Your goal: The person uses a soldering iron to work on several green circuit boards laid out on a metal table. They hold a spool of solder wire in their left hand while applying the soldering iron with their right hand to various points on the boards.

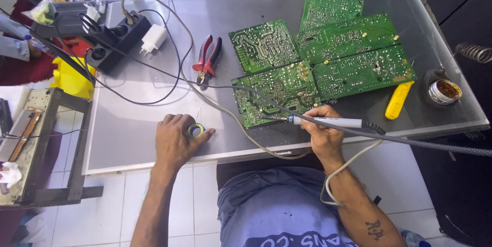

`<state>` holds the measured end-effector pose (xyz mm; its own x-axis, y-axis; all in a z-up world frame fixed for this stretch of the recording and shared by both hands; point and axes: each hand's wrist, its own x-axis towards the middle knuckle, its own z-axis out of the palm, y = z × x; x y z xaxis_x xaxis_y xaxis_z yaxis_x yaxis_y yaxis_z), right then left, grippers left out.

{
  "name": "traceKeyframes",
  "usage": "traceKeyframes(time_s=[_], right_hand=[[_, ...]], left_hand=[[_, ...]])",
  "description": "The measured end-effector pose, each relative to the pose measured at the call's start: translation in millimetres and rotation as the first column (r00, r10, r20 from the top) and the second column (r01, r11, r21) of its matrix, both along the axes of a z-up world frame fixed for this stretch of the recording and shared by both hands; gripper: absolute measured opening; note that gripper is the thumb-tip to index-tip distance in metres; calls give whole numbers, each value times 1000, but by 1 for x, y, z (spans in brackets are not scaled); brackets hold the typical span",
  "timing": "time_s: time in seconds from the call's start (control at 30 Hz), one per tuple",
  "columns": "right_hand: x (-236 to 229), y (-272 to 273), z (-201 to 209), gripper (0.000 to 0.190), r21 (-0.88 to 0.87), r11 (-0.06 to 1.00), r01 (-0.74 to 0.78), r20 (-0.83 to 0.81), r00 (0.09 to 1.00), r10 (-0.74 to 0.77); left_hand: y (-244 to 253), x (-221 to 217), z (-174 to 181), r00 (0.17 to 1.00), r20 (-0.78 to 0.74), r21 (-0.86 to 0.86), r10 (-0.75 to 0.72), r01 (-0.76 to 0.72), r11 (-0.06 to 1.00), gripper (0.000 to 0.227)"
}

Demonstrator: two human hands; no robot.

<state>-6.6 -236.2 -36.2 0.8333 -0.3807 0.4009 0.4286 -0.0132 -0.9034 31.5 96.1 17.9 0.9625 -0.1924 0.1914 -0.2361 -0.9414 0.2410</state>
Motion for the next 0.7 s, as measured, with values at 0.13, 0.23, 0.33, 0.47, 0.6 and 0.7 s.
traceKeyframes(time_s=[0.13, 0.23, 0.33, 0.47, 0.6, 0.7], right_hand=[[1, 1, -4, 11, 29, 1000, 9, -2, 1000, -9], [1, -1, -4, 11, 26, 1000, 7, -5, 1000, -7], [0, 0, -2, 11, 17, 1000, 11, -9, 1000, -11], [0, 0, -4, 12, -5, 999, 33, -5, 999, -33], [0, 0, -1, 12, -16, 999, 42, -10, 999, -42], [0, 2, 1, 12, 20, 999, 44, -3, 999, -44]], left_hand=[[7, 10, -24, 995, 99, 58, 30, -36, 998, 43], [4, 12, -29, 992, 120, 110, 40, -53, 993, 34], [-1, 10, -27, 986, 167, 164, 17, -45, 986, 29], [-2, 8, -30, 974, 226, 205, -15, -32, 978, 29], [-5, -1, -17, 978, 206, 191, 18, -58, 980, 31], [-5, -4, -9, 995, 96, 174, 40, -56, 983, 39]])
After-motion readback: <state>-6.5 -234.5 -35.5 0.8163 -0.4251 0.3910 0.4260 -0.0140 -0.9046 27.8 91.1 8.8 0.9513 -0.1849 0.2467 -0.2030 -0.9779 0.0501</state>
